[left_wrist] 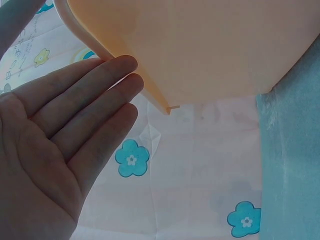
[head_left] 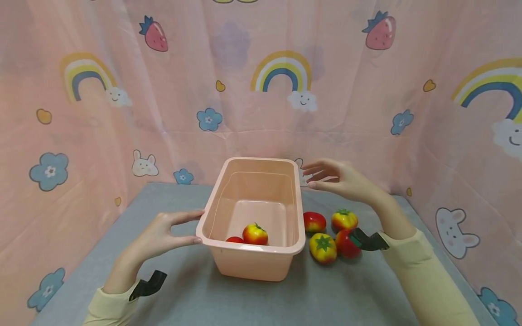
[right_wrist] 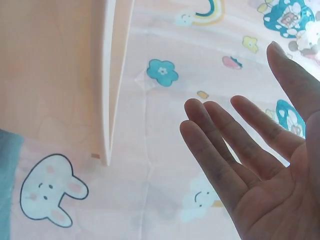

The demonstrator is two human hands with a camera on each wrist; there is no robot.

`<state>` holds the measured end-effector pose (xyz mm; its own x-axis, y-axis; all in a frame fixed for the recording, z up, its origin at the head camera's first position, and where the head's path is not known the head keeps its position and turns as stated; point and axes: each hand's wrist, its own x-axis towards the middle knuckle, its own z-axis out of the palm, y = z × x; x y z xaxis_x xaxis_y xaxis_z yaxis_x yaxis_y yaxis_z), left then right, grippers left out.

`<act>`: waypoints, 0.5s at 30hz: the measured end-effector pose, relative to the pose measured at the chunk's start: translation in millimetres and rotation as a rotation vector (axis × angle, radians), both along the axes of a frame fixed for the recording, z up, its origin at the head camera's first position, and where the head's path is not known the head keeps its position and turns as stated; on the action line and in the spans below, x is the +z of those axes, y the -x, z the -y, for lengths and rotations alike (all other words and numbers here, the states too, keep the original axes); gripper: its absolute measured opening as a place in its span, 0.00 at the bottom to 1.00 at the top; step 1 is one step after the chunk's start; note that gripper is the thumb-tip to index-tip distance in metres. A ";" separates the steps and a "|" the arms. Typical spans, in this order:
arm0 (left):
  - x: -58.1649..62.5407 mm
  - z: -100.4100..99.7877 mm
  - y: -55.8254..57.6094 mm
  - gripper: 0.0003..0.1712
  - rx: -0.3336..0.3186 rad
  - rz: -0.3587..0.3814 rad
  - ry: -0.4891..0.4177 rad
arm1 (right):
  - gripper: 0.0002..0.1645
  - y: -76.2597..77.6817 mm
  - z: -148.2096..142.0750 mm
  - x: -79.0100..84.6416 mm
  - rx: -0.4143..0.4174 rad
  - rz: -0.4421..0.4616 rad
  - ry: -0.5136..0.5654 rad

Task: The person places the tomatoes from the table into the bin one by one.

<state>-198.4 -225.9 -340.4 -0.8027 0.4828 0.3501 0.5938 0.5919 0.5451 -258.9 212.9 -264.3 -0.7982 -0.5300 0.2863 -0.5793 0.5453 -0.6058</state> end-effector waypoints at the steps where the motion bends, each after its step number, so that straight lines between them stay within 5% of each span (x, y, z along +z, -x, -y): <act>1: -0.1 0.2 0.0 0.34 0.001 0.000 0.000 | 0.26 -0.3 -1.5 -0.9 -0.010 0.000 -0.001; 15: -1.8 0.8 0.7 0.34 0.013 -0.005 0.004 | 0.25 -5.0 -22.2 -15.5 -0.069 0.011 -0.010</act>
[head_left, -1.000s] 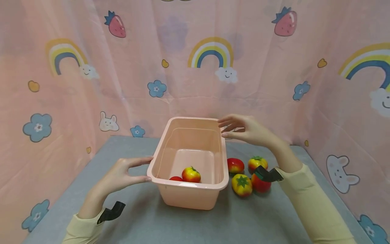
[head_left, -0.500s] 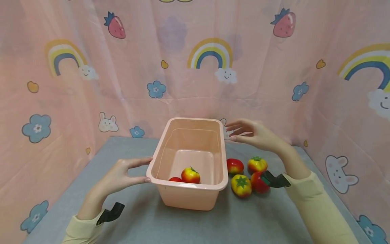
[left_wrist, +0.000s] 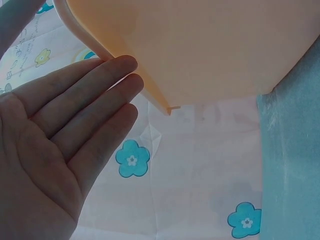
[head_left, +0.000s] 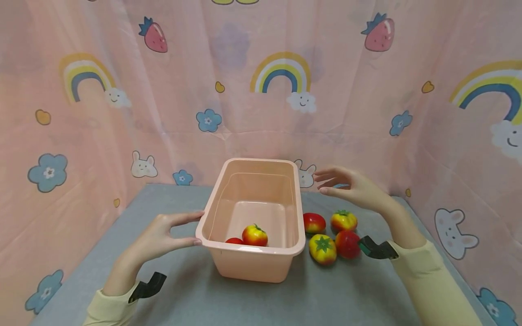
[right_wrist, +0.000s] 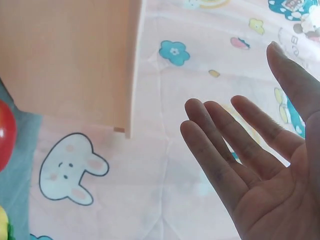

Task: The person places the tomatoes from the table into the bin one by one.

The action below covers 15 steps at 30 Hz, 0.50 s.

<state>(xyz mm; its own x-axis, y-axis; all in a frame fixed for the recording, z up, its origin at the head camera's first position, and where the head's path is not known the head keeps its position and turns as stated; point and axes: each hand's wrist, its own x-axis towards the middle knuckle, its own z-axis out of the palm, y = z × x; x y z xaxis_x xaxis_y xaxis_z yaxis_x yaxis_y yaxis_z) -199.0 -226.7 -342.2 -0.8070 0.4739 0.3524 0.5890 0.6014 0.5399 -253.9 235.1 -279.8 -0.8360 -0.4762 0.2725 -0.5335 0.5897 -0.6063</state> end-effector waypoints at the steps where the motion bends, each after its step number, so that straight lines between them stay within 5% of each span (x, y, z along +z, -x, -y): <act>1: -0.1 0.0 0.0 0.34 0.000 -0.002 0.001 | 0.25 0.1 -1.7 -2.1 -0.007 0.004 0.000; 15: -0.6 -0.6 -0.2 0.34 -0.002 0.002 0.000 | 0.27 -4.2 -21.6 -24.6 -0.079 0.087 -0.003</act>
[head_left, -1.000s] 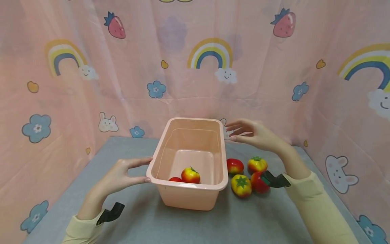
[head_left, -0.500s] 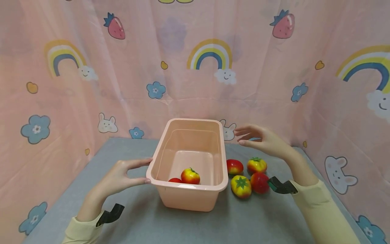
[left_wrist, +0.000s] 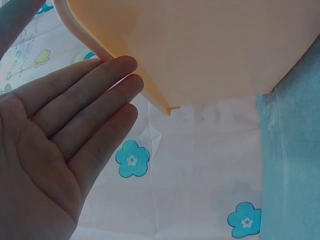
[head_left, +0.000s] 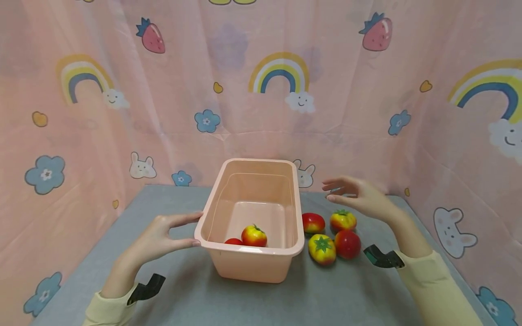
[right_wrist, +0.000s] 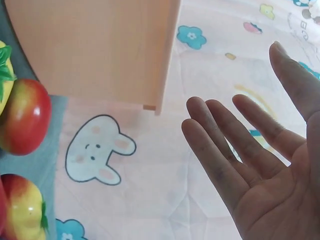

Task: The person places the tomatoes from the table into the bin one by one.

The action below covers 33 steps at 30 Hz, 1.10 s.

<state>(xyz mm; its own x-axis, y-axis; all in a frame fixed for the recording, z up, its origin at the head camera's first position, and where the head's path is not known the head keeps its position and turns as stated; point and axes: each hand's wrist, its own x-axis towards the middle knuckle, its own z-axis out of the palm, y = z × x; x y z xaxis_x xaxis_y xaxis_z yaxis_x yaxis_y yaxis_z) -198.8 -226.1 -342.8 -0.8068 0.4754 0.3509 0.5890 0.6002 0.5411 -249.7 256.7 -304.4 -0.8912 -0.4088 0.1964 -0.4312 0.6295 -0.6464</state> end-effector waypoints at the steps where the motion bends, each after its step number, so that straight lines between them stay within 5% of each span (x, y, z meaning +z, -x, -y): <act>1: 0.0 0.0 -0.1 0.34 -0.001 -0.001 -0.001 | 0.28 -0.3 -1.2 -1.8 -0.005 0.005 0.001; 33: 0.3 -0.4 -0.7 0.35 0.004 -0.005 0.012 | 0.26 -7.4 -51.9 -70.3 -0.083 0.094 0.035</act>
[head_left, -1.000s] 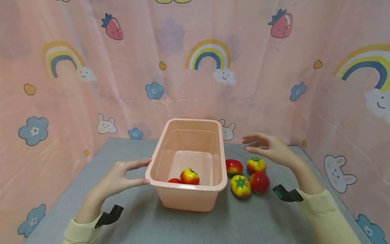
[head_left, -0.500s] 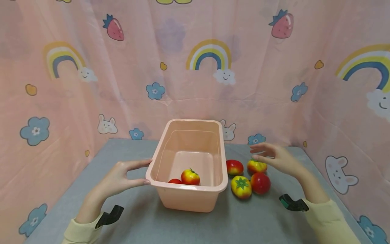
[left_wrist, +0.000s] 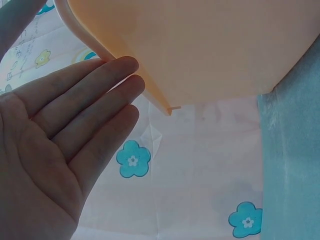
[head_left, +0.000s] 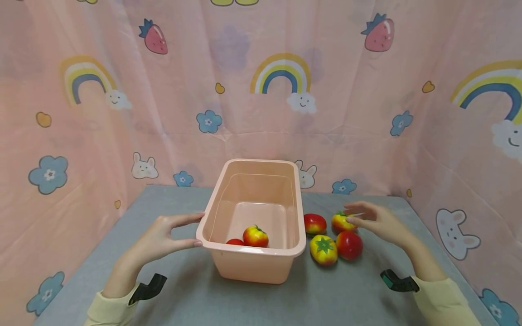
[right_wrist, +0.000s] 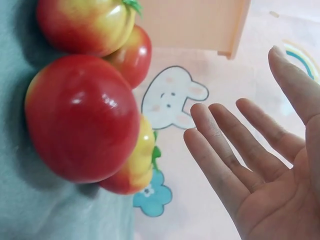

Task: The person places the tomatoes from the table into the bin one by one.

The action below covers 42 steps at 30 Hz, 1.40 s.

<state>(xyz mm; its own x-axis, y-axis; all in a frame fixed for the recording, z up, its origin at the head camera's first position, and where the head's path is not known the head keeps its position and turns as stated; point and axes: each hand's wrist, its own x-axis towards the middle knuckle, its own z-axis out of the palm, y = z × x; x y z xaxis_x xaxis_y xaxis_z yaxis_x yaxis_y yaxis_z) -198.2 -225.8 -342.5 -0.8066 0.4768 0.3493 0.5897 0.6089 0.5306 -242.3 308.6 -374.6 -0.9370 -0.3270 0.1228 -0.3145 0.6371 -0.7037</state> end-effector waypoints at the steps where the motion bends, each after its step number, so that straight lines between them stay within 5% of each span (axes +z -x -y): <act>1: 0.1 -0.2 0.0 0.35 -0.001 -0.002 0.000 | 0.26 -0.1 -1.2 -1.5 -0.011 0.003 -0.001; 7: 0.6 -0.8 0.1 0.35 -0.009 -0.006 -0.005 | 0.30 -1.8 -6.9 -9.2 -0.073 0.021 -0.025; 20: 0.3 0.9 1.3 0.35 -0.008 -0.010 -0.012 | 0.28 -5.9 -22.6 -27.2 -0.041 0.021 -0.010; 42: 0.1 0.5 1.4 0.34 -0.010 -0.012 -0.009 | 0.31 -9.4 -26.9 -53.0 -0.092 0.180 -0.029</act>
<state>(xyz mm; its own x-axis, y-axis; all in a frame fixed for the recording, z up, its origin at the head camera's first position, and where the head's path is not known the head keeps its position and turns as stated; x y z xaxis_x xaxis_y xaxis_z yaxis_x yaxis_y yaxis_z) -199.5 -226.3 -342.4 -0.7977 0.4813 0.3632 0.6018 0.5984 0.5289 -232.9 335.6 -427.6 -0.9691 -0.2399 -0.0573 -0.1250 0.6782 -0.7242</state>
